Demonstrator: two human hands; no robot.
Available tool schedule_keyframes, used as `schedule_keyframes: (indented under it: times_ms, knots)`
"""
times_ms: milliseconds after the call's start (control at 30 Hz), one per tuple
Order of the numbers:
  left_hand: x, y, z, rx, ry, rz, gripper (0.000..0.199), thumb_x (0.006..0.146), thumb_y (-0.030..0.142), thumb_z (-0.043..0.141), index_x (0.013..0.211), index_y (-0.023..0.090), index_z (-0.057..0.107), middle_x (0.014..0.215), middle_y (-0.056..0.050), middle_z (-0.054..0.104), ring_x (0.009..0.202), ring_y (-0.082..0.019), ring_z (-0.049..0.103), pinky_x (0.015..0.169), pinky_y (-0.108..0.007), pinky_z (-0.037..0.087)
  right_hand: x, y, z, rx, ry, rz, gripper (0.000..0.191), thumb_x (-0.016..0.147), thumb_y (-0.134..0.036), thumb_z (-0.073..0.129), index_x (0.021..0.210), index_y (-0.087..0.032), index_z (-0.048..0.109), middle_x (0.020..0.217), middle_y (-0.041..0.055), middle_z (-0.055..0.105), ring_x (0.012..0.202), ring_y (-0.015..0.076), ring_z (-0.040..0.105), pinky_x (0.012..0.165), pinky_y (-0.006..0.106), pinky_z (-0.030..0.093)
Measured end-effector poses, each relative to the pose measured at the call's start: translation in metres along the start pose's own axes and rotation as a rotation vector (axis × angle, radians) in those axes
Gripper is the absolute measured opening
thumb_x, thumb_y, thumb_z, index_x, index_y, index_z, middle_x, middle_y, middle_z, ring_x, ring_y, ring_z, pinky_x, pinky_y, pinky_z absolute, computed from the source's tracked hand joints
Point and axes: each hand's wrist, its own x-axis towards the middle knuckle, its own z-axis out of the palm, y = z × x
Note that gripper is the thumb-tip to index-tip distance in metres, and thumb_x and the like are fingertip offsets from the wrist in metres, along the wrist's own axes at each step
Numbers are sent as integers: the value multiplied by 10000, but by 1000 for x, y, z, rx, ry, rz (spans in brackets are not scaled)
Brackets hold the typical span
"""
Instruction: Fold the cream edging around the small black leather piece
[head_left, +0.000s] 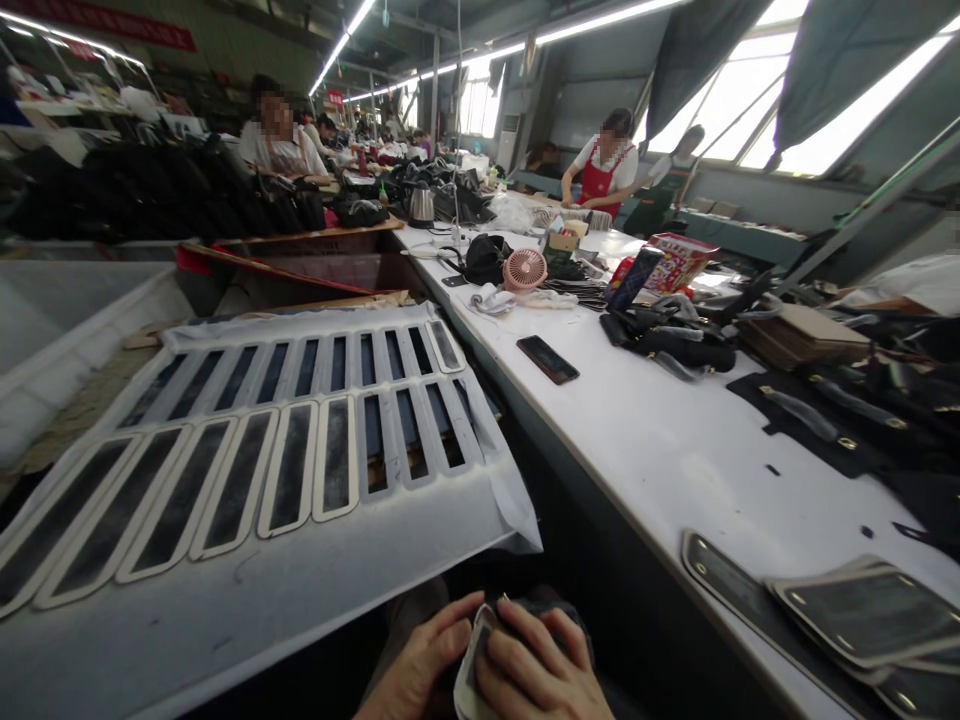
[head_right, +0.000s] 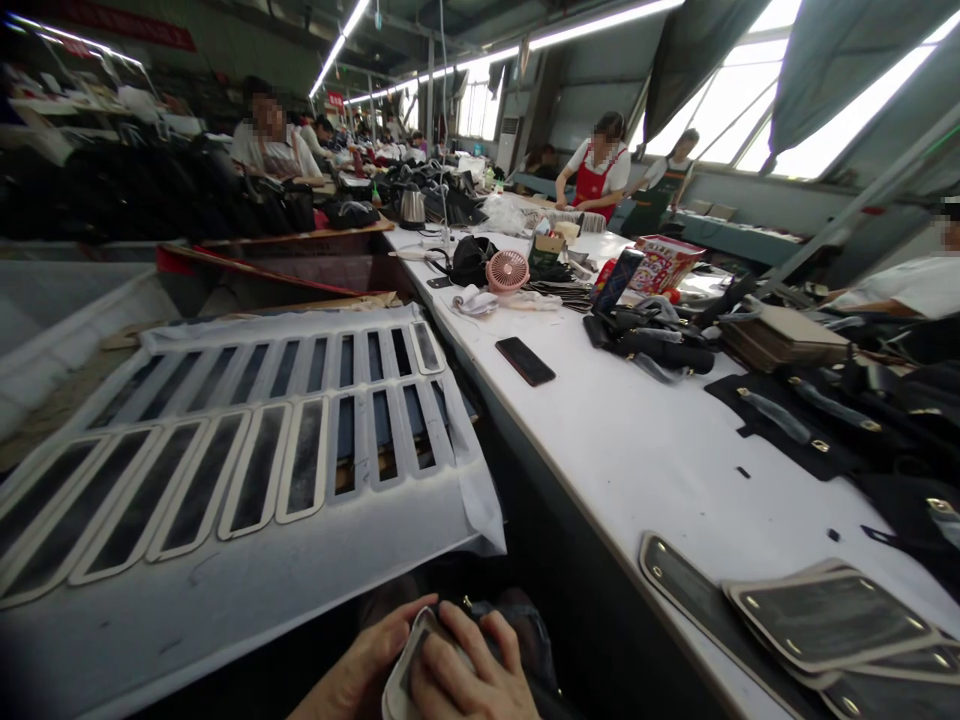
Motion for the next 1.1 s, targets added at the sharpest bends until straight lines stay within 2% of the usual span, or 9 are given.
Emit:
schedule_keyframes:
  times_ms: [267,400,467,533,600,667,767,933,1100]
  knots:
    - [-12,30,32,201,23,57,484,779,435,743,1216,236,686,1167,-96,720,1117,-286,633,1081,-442,373,-8,0,7,122,-11,61,204,951,-350,608,1146,-305,644,1172,-109,721,1152,186,634,900,292,438]
    - [-13,34,40,450,59,132,488,831,500,664,1243,240,671,1202,-82,707,1127,-282,615,1058,-416,401,-1,3,-3,579,-58,202,216,909,-405,643,1090,-288,656,1061,-32,753,1171,239,625,951,338,458]
    - [-12,32,41,533,95,152,523,837,534,638,1263,232,657,1188,-84,712,1106,-285,618,1043,-418,412,4,9,-13,992,-36,428,227,907,-444,606,1019,-261,677,991,18,753,1067,246,670,920,369,496]
    - [-12,30,39,568,120,136,566,835,559,627,1296,229,630,1186,-87,713,1050,-281,636,1028,-431,422,8,17,-22,1315,31,754,279,892,-474,589,968,-223,687,948,57,741,927,232,692,840,356,528]
    - [-12,29,35,565,111,120,587,843,570,609,1324,234,605,1226,-89,696,1044,-284,639,1034,-448,417,6,29,-26,1418,88,1025,356,840,-534,633,953,-202,697,929,72,730,860,233,678,768,338,525]
    - [-13,31,32,568,83,115,572,850,560,603,1323,239,605,1268,-83,675,1119,-297,612,1071,-456,384,-2,41,-28,1384,42,1126,442,803,-586,651,974,-182,705,915,80,725,844,247,665,747,348,510]
    - [-14,37,30,585,47,83,553,842,543,622,1297,227,627,1267,-81,677,1207,-308,569,1112,-455,337,-26,54,-28,1267,-159,1094,501,847,-621,565,1001,-171,721,889,83,734,814,264,667,708,367,510]
    - [-14,45,37,663,36,57,568,851,543,606,1326,233,599,1239,-77,692,1146,-306,603,1033,-419,411,-57,53,-35,1030,-416,866,460,973,-533,372,1105,-274,728,1024,42,753,972,261,695,845,368,550]
    - [-14,45,41,861,64,118,562,909,564,495,1353,227,568,1285,-65,665,1161,-283,585,1002,-357,421,-60,48,-33,752,-666,685,546,990,-402,274,1372,-134,556,1246,147,677,1118,326,655,964,470,541]
